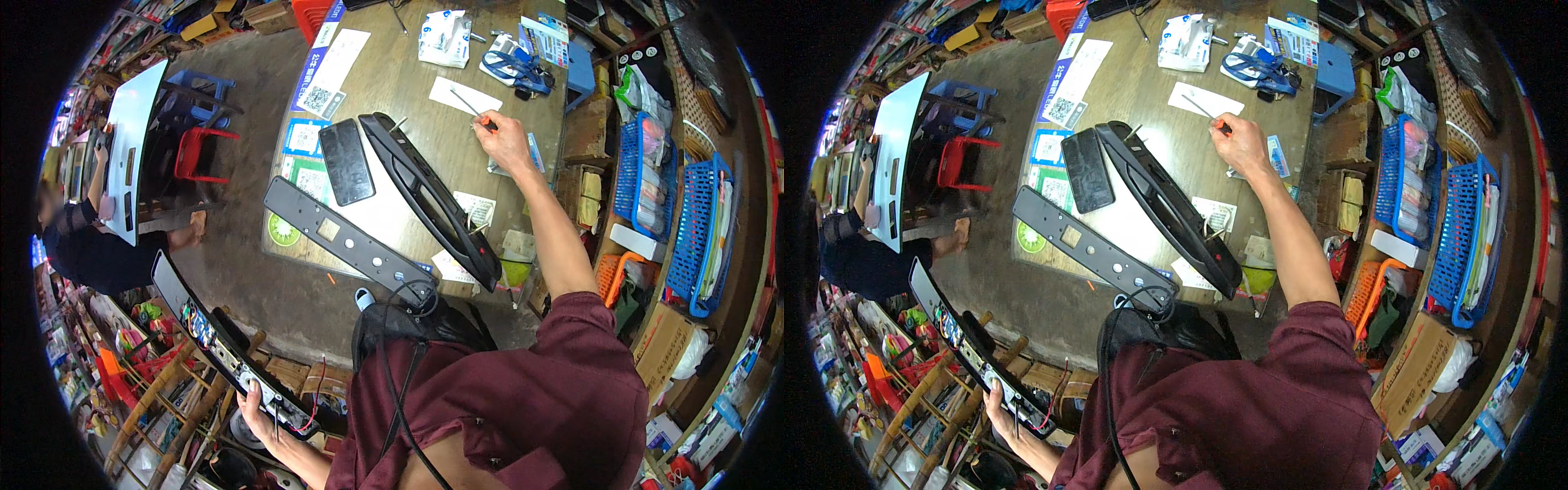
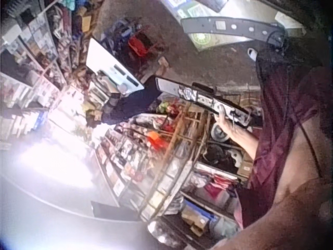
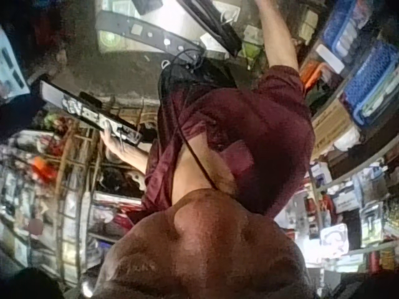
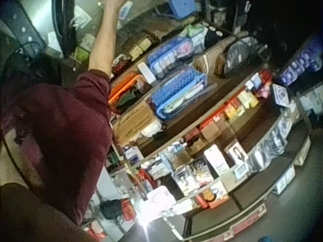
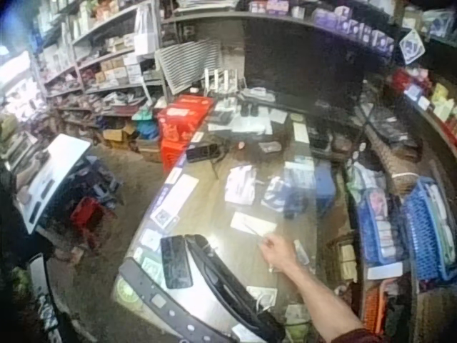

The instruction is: The person searches through a cardboard box of mixed hardware and debris to locate a small metal component. They then use a screwdriver to open a black electronic device, insert the component into the internal mechanism, and continue adjusting the device.

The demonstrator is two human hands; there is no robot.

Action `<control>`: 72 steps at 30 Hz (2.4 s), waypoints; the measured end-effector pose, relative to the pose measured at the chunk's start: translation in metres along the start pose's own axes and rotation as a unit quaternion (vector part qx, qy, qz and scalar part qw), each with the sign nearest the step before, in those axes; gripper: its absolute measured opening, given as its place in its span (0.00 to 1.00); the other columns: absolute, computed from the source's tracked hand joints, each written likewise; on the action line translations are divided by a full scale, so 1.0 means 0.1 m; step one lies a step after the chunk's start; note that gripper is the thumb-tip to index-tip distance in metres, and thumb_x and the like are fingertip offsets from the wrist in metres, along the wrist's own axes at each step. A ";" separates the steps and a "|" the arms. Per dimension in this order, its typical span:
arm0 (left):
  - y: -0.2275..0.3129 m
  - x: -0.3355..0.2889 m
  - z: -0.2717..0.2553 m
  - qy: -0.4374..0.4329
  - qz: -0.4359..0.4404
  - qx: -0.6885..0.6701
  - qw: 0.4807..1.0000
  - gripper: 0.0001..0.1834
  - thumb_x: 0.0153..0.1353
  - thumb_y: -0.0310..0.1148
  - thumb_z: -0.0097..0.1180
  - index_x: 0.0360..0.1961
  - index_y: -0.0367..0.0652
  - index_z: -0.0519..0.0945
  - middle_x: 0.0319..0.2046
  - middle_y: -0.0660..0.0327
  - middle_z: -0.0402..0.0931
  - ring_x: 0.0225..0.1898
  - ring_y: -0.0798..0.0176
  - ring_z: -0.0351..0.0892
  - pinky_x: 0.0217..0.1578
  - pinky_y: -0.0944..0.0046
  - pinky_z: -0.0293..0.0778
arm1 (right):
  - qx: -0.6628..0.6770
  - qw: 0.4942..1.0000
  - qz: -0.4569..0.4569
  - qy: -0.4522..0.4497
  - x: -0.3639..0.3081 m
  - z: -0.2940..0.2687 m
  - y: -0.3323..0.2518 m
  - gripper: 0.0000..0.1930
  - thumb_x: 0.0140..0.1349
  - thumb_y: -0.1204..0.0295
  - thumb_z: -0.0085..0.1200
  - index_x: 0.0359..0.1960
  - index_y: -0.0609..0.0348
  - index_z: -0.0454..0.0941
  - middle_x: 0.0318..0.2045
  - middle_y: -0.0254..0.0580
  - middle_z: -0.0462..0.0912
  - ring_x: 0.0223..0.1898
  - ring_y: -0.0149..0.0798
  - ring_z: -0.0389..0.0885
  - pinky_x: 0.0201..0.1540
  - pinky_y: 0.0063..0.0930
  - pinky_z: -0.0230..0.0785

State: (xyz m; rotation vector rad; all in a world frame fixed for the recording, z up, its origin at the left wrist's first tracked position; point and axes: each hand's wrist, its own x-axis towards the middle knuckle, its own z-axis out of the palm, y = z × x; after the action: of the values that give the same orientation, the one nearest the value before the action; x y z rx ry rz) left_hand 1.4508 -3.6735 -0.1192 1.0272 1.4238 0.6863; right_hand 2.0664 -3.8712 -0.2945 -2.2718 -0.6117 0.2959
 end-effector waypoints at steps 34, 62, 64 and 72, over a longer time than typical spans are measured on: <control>0.32 -0.20 0.58 -0.077 -0.040 -0.134 0.987 0.20 0.52 0.25 0.70 0.48 0.39 0.81 0.37 0.63 0.85 0.34 0.71 0.83 0.39 0.70 0.78 | 0.042 0.999 -0.020 -0.007 0.40 0.42 0.45 0.13 0.61 0.72 0.66 0.43 0.67 0.80 0.32 0.35 0.80 0.33 0.30 0.75 0.40 0.27 0.71; 0.10 0.28 0.47 -0.071 -0.019 -0.050 0.996 0.22 0.59 0.28 0.63 0.54 0.33 0.78 0.40 0.54 0.84 0.34 0.61 0.86 0.33 0.64 0.83 | 0.015 0.992 0.113 0.050 -0.71 0.13 0.33 0.19 0.54 0.64 0.70 0.43 0.62 0.79 0.34 0.49 0.86 0.35 0.44 0.85 0.42 0.35 0.76; 0.12 0.30 0.51 -0.086 -0.015 -0.056 0.995 0.20 0.59 0.28 0.63 0.53 0.34 0.78 0.37 0.55 0.84 0.32 0.62 0.86 0.33 0.65 0.83 | 0.060 0.991 0.090 0.076 -0.56 0.18 0.33 0.18 0.55 0.65 0.68 0.41 0.64 0.79 0.34 0.46 0.86 0.35 0.40 0.84 0.41 0.34 0.75; 0.14 0.40 0.47 -0.117 -0.011 -0.035 0.992 0.21 0.60 0.32 0.63 0.53 0.32 0.78 0.39 0.54 0.84 0.34 0.59 0.86 0.38 0.63 0.82 | 0.173 0.974 0.132 0.056 0.08 0.27 0.38 0.12 0.62 0.69 0.64 0.43 0.62 0.81 0.29 0.33 0.82 0.27 0.25 0.73 0.30 0.23 0.64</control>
State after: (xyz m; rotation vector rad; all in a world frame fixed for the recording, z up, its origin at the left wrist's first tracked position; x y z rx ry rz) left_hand 1.5029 -3.6398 -0.1320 1.0007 1.1970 0.5761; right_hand 2.0760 -3.8733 -0.3403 -2.0112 -0.1796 0.3690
